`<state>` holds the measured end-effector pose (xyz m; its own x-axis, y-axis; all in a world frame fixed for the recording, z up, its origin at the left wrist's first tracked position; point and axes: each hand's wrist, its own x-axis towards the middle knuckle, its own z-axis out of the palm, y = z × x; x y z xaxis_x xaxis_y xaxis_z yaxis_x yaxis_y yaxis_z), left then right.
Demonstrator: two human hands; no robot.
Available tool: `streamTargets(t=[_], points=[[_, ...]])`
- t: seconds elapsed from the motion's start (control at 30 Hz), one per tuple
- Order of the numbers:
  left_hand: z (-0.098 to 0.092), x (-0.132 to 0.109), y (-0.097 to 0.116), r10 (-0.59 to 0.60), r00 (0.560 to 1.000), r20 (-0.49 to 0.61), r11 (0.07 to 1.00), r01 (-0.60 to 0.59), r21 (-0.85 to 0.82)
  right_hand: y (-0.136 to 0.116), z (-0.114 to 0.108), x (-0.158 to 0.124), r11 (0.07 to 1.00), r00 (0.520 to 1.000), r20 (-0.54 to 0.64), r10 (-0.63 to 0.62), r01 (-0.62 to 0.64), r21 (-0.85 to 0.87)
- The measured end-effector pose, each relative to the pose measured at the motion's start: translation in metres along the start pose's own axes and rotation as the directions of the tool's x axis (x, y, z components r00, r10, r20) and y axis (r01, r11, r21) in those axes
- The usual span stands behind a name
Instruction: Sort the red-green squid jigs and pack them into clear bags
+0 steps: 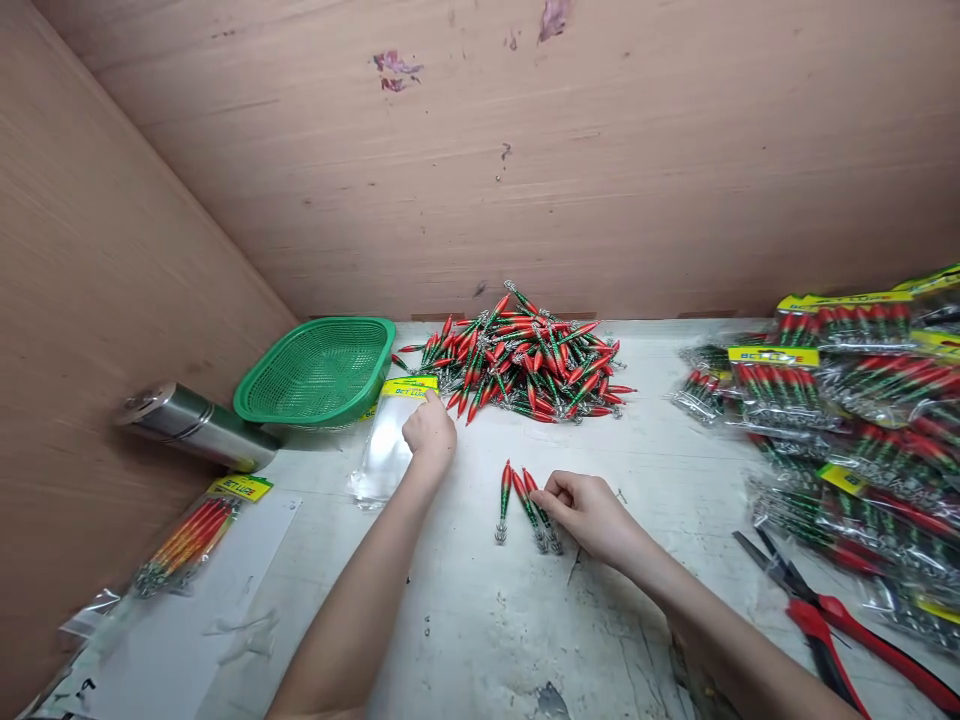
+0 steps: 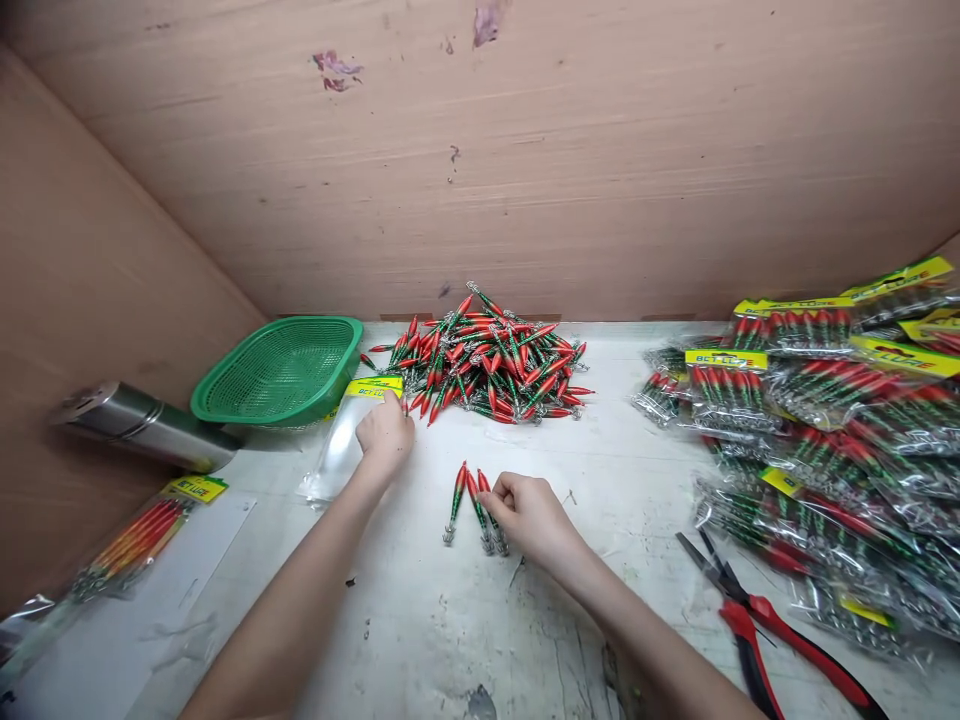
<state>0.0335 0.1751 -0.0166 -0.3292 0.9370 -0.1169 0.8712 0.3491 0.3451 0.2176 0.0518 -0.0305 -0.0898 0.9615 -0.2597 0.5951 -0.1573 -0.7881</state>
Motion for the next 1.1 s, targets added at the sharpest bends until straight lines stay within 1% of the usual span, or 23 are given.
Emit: streamTargets(t=[0.07, 0.17, 0.23, 0.27, 0.33, 0.4, 0.43, 0.5, 0.57, 0.6, 0.63, 0.67, 0.7, 0.73, 0.77, 0.8, 0.87, 0.93, 0.97, 1.0, 1.03, 1.1], points=[[-0.004, -0.003, -0.004, -0.008, 1.0, 0.014, 0.999, 0.009, -0.053, 0.0, -0.003, -0.001, 0.999, 1.0, -0.008, -0.013, 0.013, 0.04], [-0.018, -0.01, -0.016, 0.004, 0.999, 0.05, 0.982, 0.005, -0.187, -0.002, -0.008, -0.001, 0.994, 0.999, -0.011, -0.031, 0.032, 0.108], [-0.028, -0.017, -0.024, 0.043, 0.993, 0.114, 0.946, -0.004, -0.323, -0.006, -0.011, 0.002, 0.984, 0.999, -0.011, -0.048, 0.05, 0.172], [-0.032, -0.023, -0.027, 0.078, 0.983, 0.165, 0.917, -0.006, -0.399, -0.01, -0.011, 0.003, 0.975, 0.998, -0.01, -0.063, 0.063, 0.213], [-0.039, -0.037, -0.031, 0.18, 0.941, 0.286, 0.839, 0.005, -0.543, -0.019, -0.01, 0.007, 0.945, 0.995, 0.002, -0.1, 0.094, 0.313], [-0.043, -0.053, -0.031, 0.29, 0.874, 0.391, 0.761, 0.036, -0.647, -0.03, -0.008, 0.011, 0.901, 0.99, 0.026, -0.138, 0.114, 0.418], [-0.043, -0.061, -0.03, 0.335, 0.84, 0.428, 0.731, 0.055, -0.68, -0.035, -0.006, 0.012, 0.88, 0.988, 0.038, -0.152, 0.118, 0.46], [-0.043, -0.075, -0.027, 0.396, 0.786, 0.475, 0.689, 0.088, -0.72, -0.042, -0.004, 0.013, 0.827, 0.984, 0.046, -0.171, 0.118, 0.55], [-0.042, -0.086, -0.023, 0.45, 0.747, 0.49, 0.645, 0.108, -0.756, -0.045, -0.004, 0.011, 0.753, 0.983, 0.047, -0.18, 0.107, 0.65], [-0.042, -0.089, -0.021, 0.475, 0.74, 0.476, 0.617, 0.106, -0.78, -0.046, -0.005, 0.009, 0.712, 0.982, 0.05, -0.182, 0.096, 0.695], [-0.043, -0.092, -0.02, 0.493, 0.747, 0.446, 0.587, 0.093, -0.805, -0.046, -0.006, 0.007, 0.675, 0.982, 0.057, -0.181, 0.082, 0.733], [-0.045, -0.093, -0.019, 0.499, 0.767, 0.403, 0.561, 0.068, -0.825, -0.046, -0.007, 0.006, 0.649, 0.982, 0.068, -0.177, 0.065, 0.758], [-0.048, -0.094, -0.02, 0.49, 0.796, 0.354, 0.548, 0.034, -0.836, -0.045, -0.008, 0.004, 0.636, 0.982, 0.081, -0.173, 0.048, 0.77], [-0.052, -0.094, -0.022, 0.468, 0.829, 0.306, 0.554, -0.006, -0.832, -0.044, -0.01, 0.002, 0.627, 0.981, 0.094, -0.167, 0.032, 0.779], [-0.056, -0.094, -0.027, 0.442, 0.857, 0.266, 0.577, -0.044, -0.816, -0.043, -0.011, 0.001, 0.618, 0.982, 0.105, -0.159, 0.017, 0.786], [-0.061, -0.094, -0.034, 0.419, 0.876, 0.24, 0.614, -0.078, -0.785, -0.043, -0.012, -0.001, 0.612, 0.982, 0.114, -0.152, 0.003, 0.791], [-0.069, -0.095, -0.056, 0.393, 0.888, 0.239, 0.722, -0.137, -0.679, -0.041, -0.013, -0.002, 0.603, 0.982, 0.128, -0.137, -0.02, 0.797], [-0.076, -0.099, -0.087, 0.375, 0.869, 0.322, 0.849, -0.183, -0.496, -0.04, -0.013, -0.003, 0.601, 0.984, 0.136, -0.115, -0.04, 0.798], [-0.079, -0.102, -0.104, 0.368, 0.838, 0.402, 0.902, -0.218, -0.372, -0.039, -0.013, -0.003, 0.602, 0.985, 0.14, -0.103, -0.051, 0.797], [-0.082, -0.105, -0.121, 0.329, 0.801, 0.5, 0.941, -0.235, -0.242, -0.038, -0.013, -0.002, 0.604, 0.985, 0.145, -0.091, -0.061, 0.794], [-0.085, -0.108, -0.137, 0.269, 0.778, 0.568, 0.963, -0.233, -0.137, -0.038, -0.012, -0.001, 0.609, 0.986, 0.149, -0.078, -0.071, 0.79], [-0.096, -0.111, -0.162, 0.177, 0.796, 0.578, 0.979, -0.205, -0.017, -0.037, -0.013, 0.0, 0.629, 0.986, 0.159, -0.059, -0.087, 0.773]])
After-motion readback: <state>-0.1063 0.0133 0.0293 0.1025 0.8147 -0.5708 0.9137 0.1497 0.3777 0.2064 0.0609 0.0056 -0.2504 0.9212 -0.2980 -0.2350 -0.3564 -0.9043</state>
